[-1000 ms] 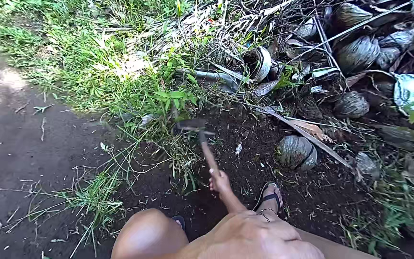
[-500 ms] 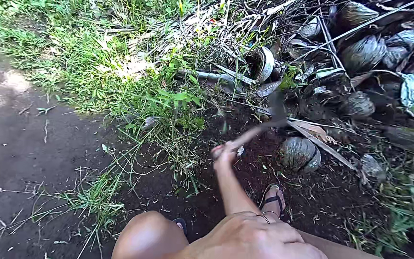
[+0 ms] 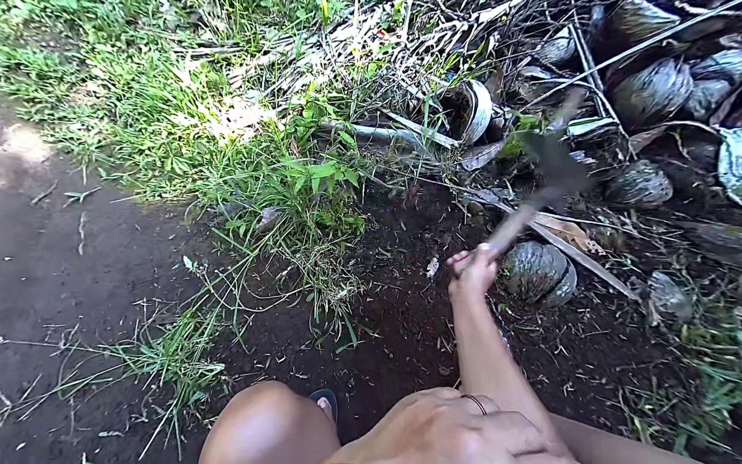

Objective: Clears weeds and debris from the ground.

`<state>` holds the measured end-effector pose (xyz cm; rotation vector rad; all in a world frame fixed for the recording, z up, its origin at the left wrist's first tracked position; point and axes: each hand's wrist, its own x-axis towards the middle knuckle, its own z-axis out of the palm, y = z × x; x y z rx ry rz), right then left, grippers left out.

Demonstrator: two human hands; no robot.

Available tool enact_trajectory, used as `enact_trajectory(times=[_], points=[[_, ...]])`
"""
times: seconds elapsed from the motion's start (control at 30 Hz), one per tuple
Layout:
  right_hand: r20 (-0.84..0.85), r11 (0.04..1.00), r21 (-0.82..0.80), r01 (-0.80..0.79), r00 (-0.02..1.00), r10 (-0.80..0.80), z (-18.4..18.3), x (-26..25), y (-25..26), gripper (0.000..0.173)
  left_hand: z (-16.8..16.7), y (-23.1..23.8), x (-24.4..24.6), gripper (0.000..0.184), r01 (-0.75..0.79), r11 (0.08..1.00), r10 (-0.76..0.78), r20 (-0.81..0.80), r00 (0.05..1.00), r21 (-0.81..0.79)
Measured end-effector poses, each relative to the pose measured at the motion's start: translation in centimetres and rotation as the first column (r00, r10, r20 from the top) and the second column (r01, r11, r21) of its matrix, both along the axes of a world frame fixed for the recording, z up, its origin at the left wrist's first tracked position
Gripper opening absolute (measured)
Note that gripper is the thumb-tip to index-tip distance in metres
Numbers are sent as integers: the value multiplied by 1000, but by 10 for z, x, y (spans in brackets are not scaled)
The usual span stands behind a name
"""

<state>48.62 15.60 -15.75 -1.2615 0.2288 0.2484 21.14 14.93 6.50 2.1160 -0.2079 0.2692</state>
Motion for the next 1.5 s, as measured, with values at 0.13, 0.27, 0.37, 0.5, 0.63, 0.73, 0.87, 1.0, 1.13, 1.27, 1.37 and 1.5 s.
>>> enact_trajectory(times=[0.13,0.27,0.37,0.5,0.63,0.73,0.87,1.0,1.13,1.27,1.37,1.5], points=[[-29,902,348,257,964,-263,30,27,36,34,1,4,1,27,-6,1000,6,-11,1000,-17],[-190,984,56,-170,965,178,-51,-78,64,42,-4,2,12,26,6,1000,-6,22,1000,-3],[-508,623,-117,-773,586,631,-98,-161,31,44,-11,-2,19,26,13,999,-15,37,999,44],[-551,607,-143,-781,572,607,-71,-141,14,43,-14,-5,18,25,5,999,-7,32,999,54],[-409,776,-204,-597,772,486,-46,-80,-6,39,-9,-5,12,25,7,999,-9,38,999,49],[-161,960,-128,-248,960,227,-21,-37,-9,35,0,-7,3,26,-6,1000,6,13,1000,3],[-26,949,233,211,977,-210,22,22,11,31,0,-3,1,26,5,1000,-4,9,1000,-18],[-96,952,262,158,986,-138,-1,-21,48,39,-5,-2,13,26,28,1000,-28,22,999,-8],[-448,751,-46,-659,685,574,-80,-169,25,41,-14,-8,25,26,50,998,-52,46,998,49],[-588,674,-90,-734,585,559,-72,-178,2,41,-17,-12,26,24,35,996,-39,39,999,79],[-472,712,-236,-662,718,512,-54,-125,-13,44,-14,-13,23,24,47,996,-52,63,997,77],[-168,924,-200,-325,941,295,-29,-64,-21,40,-6,-14,11,25,34,999,-38,89,995,40]])
